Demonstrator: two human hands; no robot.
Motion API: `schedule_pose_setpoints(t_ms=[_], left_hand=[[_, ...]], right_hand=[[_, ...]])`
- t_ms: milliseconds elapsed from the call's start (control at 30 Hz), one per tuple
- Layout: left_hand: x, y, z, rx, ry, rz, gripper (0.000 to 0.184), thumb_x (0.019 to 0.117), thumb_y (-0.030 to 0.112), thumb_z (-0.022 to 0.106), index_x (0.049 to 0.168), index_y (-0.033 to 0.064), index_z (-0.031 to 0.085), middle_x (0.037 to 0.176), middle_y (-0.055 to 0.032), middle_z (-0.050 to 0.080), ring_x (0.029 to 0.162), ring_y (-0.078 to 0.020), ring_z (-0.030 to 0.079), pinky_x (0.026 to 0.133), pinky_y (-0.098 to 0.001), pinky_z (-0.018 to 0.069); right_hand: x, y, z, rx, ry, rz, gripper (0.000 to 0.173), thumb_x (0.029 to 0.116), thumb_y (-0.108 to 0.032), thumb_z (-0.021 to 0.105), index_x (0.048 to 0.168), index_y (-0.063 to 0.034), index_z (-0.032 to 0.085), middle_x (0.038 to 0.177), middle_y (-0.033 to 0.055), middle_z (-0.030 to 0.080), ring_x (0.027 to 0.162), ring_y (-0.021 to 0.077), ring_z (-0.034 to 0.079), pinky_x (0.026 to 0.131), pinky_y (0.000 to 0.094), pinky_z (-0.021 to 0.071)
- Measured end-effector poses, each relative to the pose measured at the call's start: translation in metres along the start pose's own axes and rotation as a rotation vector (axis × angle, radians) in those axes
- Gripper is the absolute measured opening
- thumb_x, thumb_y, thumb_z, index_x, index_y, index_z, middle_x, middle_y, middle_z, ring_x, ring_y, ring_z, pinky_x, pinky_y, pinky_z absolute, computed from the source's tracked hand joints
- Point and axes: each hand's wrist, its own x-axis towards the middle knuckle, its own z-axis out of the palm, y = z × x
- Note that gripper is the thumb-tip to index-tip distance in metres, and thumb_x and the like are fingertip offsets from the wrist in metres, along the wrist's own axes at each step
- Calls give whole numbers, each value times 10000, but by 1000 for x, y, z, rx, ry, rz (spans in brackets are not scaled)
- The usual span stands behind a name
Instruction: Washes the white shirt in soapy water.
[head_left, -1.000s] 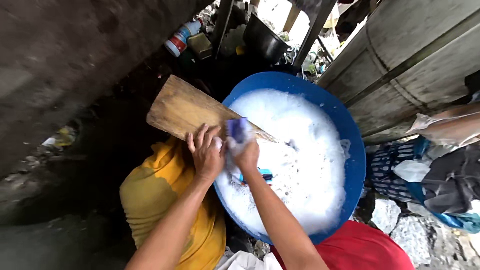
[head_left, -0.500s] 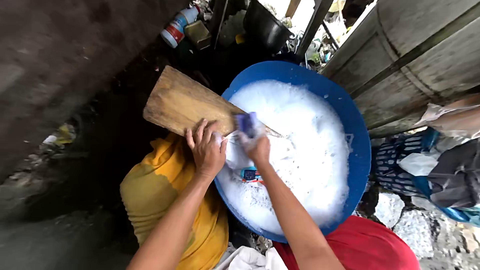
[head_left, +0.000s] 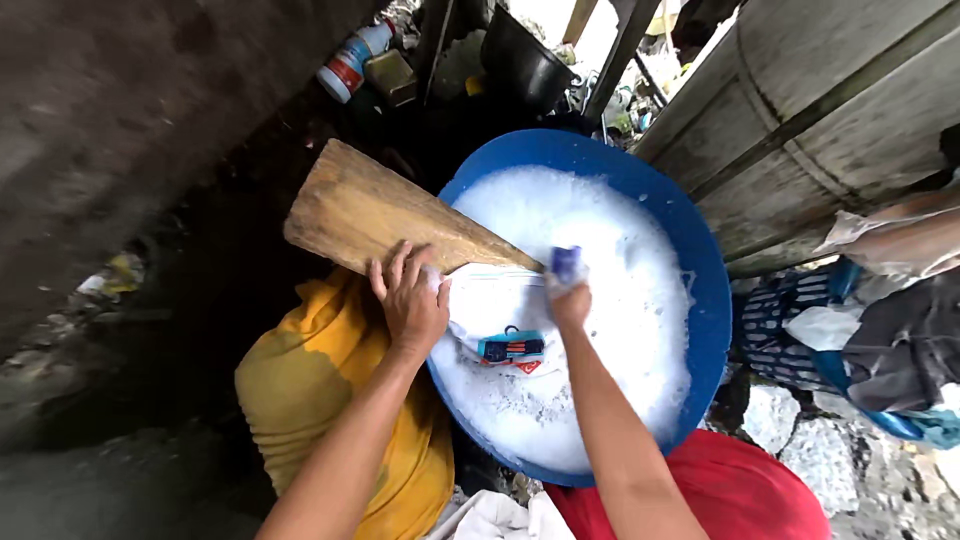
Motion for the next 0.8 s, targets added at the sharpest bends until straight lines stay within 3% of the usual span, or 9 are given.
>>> schedule_pose_setpoints(t_ms=[100, 200, 267, 433, 500, 600, 667, 733, 800], left_hand=[[-3, 1, -5, -4, -29, 18, 253, 1005, 205, 571, 1005, -9, 707, 1453, -142, 576, 1471, -404, 370, 1199, -695, 95], [-3, -1, -5, -10, -15, 41, 257, 1007, 196, 571, 1008, -24, 703, 1446, -153, 580, 1461, -412, 385, 1195, -699, 106], [-4, -3, -2, 1, 19, 25, 255, 1002, 217, 577, 962, 2, 707, 1415, -129, 615, 1445, -395, 421, 1189, -694, 119], [0, -2, 2, -12, 2, -3, 264, 1001, 223, 576, 985, 4, 723, 1414, -137, 614, 1456, -401, 402, 1191, -707, 99], [-1, -2, 3, 0, 9, -4, 261, 997, 224, 576, 980, 9, 723, 1412, -132, 618, 1452, -395, 411, 1191, -702, 105], [-1, -2, 1, -2, -2, 13, 250, 1012, 193, 565, 992, -10, 710, 1421, -140, 607, 1453, -402, 405, 1191, -703, 113], [-3, -4, 2, 18, 39, 22, 237, 1003, 181, 537, 956, 8, 692, 1403, -116, 629, 1441, -384, 434, 1186, -697, 132], [-3, -4, 2, 13, 10, 18, 269, 1011, 222, 547, 993, 13, 715, 1417, -115, 618, 1457, -383, 410, 1196, -694, 106], [0, -2, 3, 7, 12, 7, 278, 1009, 237, 557, 992, 12, 719, 1416, -122, 619, 1455, -390, 411, 1194, -695, 106]], right_hand=[[2, -5, -2, 8, 34, 100, 651, 995, -398, 657, 1431, 60, 504, 1290, 342, 627, 1190, 507, 624, 995, 667, 480], [-58, -76, 28, 86, -49, -231, 580, 954, -338, 717, 1386, 14, 558, 1203, 274, 679, 1068, 441, 687, 890, 630, 547], [-70, -87, 33, 111, -106, -358, 591, 936, -334, 736, 1432, -55, 574, 1243, 234, 684, 1092, 413, 687, 887, 620, 549], [5, 7, -3, 1, 31, 79, 623, 998, -401, 646, 1408, 54, 526, 1285, 332, 630, 1182, 495, 630, 987, 659, 490], [1, -5, -1, 1, 26, 119, 632, 1008, -400, 635, 1422, 63, 511, 1295, 339, 625, 1208, 504, 615, 1008, 658, 473], [-58, -78, 31, 58, -49, -193, 560, 961, -346, 704, 1367, 20, 580, 1212, 274, 681, 1099, 442, 681, 926, 622, 541], [-75, -94, 39, 84, -99, -346, 561, 938, -352, 729, 1388, -38, 610, 1231, 236, 686, 1096, 407, 686, 899, 607, 549], [-51, -62, 26, 67, -84, -280, 539, 956, -365, 712, 1356, -16, 620, 1237, 242, 687, 1117, 410, 683, 938, 614, 536], [-13, -12, 8, 41, 16, -74, 583, 975, -359, 693, 1381, 38, 564, 1252, 291, 663, 1143, 455, 662, 972, 635, 512]])
